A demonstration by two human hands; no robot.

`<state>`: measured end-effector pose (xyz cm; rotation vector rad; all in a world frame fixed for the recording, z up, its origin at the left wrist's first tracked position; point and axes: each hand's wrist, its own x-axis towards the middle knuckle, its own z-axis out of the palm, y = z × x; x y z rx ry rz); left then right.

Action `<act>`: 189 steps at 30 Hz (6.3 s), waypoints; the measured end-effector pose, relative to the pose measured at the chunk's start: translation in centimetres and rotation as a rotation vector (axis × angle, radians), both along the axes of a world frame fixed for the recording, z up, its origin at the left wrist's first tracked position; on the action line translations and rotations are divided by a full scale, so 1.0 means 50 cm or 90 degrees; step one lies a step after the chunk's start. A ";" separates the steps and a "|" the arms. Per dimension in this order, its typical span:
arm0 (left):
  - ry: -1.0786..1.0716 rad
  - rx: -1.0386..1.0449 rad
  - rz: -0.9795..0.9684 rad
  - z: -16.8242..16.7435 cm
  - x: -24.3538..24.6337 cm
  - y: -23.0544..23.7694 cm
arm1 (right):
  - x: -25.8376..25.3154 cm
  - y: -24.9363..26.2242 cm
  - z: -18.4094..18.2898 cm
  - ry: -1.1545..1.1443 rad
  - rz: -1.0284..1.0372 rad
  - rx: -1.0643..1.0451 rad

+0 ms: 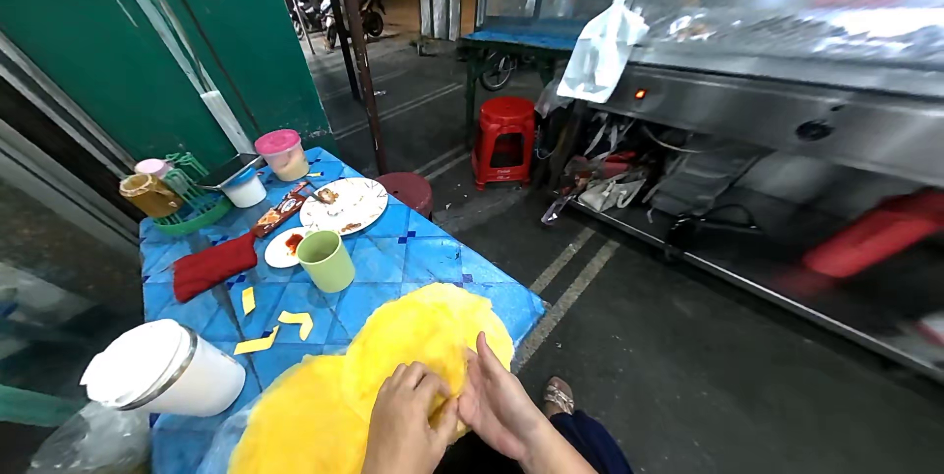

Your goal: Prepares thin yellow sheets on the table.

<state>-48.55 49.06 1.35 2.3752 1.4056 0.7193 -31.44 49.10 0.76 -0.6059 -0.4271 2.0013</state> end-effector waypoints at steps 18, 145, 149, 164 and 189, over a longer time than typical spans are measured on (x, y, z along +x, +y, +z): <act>-0.068 -0.192 -0.027 0.053 -0.110 0.007 | -0.003 -0.006 0.006 -0.048 -0.038 -0.016; -0.663 -0.410 0.174 0.053 -0.051 0.033 | -0.022 -0.022 -0.029 -0.404 -0.049 0.410; -0.717 -0.419 0.159 0.040 -0.047 0.022 | -0.031 -0.031 -0.014 -0.438 -0.090 0.404; -0.595 -0.344 0.029 0.104 -0.031 -0.012 | -0.008 -0.062 0.069 -0.440 -0.177 0.253; -0.514 -0.360 0.093 0.084 -0.071 -0.046 | -0.013 -0.073 0.073 -0.380 -0.179 0.161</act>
